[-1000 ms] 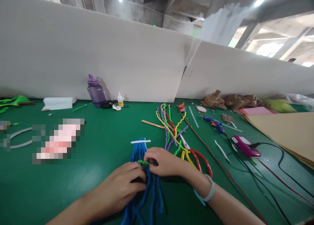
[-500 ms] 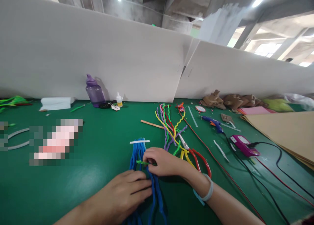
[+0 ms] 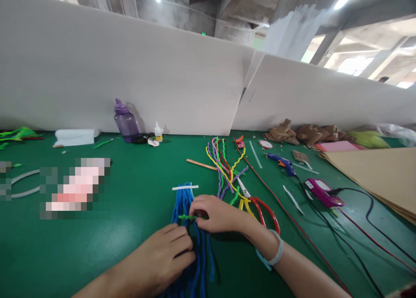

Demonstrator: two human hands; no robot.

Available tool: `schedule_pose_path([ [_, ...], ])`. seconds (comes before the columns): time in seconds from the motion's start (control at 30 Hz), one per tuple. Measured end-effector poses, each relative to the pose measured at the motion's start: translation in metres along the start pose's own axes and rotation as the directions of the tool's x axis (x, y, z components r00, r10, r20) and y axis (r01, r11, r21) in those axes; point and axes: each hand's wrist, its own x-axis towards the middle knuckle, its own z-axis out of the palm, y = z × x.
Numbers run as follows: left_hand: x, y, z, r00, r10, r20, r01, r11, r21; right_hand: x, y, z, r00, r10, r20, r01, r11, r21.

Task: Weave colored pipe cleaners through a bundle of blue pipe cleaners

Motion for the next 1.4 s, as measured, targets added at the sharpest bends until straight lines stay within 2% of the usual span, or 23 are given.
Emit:
schedule_pose_path([
  [0.13,-0.006,-0.004,0.000,0.991,-0.077,-0.109,0.075,0.997,-0.020,0.001,-0.001,-0.002,0.999,-0.018,0.035,0.018,1.000,-0.009],
  [0.23,-0.012,-0.006,0.000,0.962,-0.110,-0.248,0.113,0.994,-0.003,0.000,0.001,-0.003,0.997,-0.044,0.061,0.045,0.999,-0.021],
  [0.3,-0.015,-0.007,0.000,0.945,-0.139,-0.297,0.146,0.989,0.001,0.000,0.003,-0.002,0.996,-0.058,0.068,0.059,0.998,-0.023],
  [0.53,-0.017,-0.012,0.001,0.911,-0.297,-0.287,0.226,0.940,-0.254,-0.002,0.007,-0.002,0.993,-0.054,0.101,0.059,0.997,-0.049],
  [0.6,-0.016,-0.012,0.001,0.905,-0.311,-0.289,0.232,0.932,-0.277,-0.002,0.007,-0.002,0.993,-0.048,0.107,0.054,0.997,-0.054],
  [0.77,-0.011,-0.012,0.005,0.928,-0.305,-0.213,0.265,0.944,-0.194,-0.001,0.004,-0.002,0.997,-0.052,0.065,0.055,0.997,-0.048],
  [0.9,-0.010,-0.014,0.009,0.928,-0.321,-0.191,0.294,0.943,-0.158,0.000,0.001,-0.002,0.998,-0.049,0.045,0.051,0.997,-0.052],
  [1.2,-0.006,-0.016,0.007,0.886,-0.378,-0.267,0.384,0.923,-0.031,-0.003,-0.003,-0.003,0.993,0.114,0.006,-0.114,0.986,0.122],
  [1.27,-0.005,-0.018,0.008,0.888,-0.385,-0.251,0.393,0.919,-0.019,-0.004,-0.004,-0.003,0.995,0.104,-0.002,-0.103,0.986,0.131],
  [1.4,-0.006,-0.020,0.010,0.893,-0.393,-0.219,0.399,0.917,-0.019,-0.002,-0.004,-0.003,0.999,0.039,0.006,-0.039,0.998,0.042],
])
